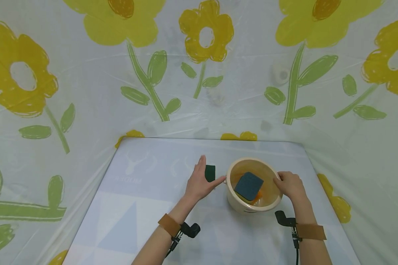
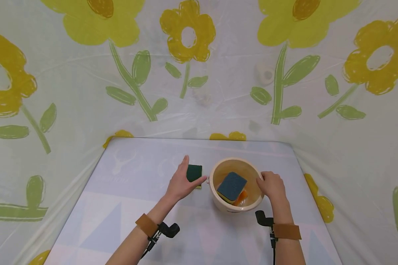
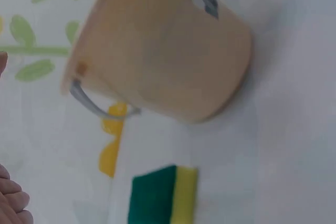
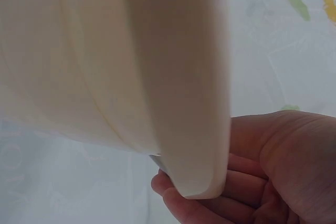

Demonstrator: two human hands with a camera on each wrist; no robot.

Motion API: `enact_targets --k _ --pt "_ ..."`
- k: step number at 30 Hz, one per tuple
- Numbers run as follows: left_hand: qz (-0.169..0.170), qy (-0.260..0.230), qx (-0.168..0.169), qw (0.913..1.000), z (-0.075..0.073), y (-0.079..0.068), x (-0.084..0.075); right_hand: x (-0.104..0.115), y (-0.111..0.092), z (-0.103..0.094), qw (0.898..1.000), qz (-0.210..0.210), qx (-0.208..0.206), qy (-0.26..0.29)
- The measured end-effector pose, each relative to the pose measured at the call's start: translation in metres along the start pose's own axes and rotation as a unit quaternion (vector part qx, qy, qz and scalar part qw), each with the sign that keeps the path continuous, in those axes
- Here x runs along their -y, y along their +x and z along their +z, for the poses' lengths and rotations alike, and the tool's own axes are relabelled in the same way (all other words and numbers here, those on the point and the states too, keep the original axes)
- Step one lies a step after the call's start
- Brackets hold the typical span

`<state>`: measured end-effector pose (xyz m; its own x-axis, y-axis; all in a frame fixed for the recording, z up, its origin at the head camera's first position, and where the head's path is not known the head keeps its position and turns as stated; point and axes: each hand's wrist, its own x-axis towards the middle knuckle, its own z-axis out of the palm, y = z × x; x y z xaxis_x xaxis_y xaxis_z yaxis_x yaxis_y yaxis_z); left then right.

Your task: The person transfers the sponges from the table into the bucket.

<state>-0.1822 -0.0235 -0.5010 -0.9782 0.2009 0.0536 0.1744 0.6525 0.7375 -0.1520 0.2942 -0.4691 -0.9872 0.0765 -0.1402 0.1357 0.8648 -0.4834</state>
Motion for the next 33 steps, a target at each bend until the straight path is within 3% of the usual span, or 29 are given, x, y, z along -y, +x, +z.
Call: enact_targets --k 5,19,33 --pt "-0.017 -0.003 -0.018 0.9997 0.004 0.0 0.022 -0.001 0.001 0.0 1.0 0.0 -0.001 0.0" --pt "-0.02 0.009 -0.041 0.9989 0.03 0.0 0.065 -0.001 -0.001 0.001 1.0 0.001 -0.004 0.001" --pt "-0.058 -0.012 -0.03 0.9978 0.059 0.01 0.086 0.003 -0.003 -0.001 1.0 0.005 -0.001 0.004"
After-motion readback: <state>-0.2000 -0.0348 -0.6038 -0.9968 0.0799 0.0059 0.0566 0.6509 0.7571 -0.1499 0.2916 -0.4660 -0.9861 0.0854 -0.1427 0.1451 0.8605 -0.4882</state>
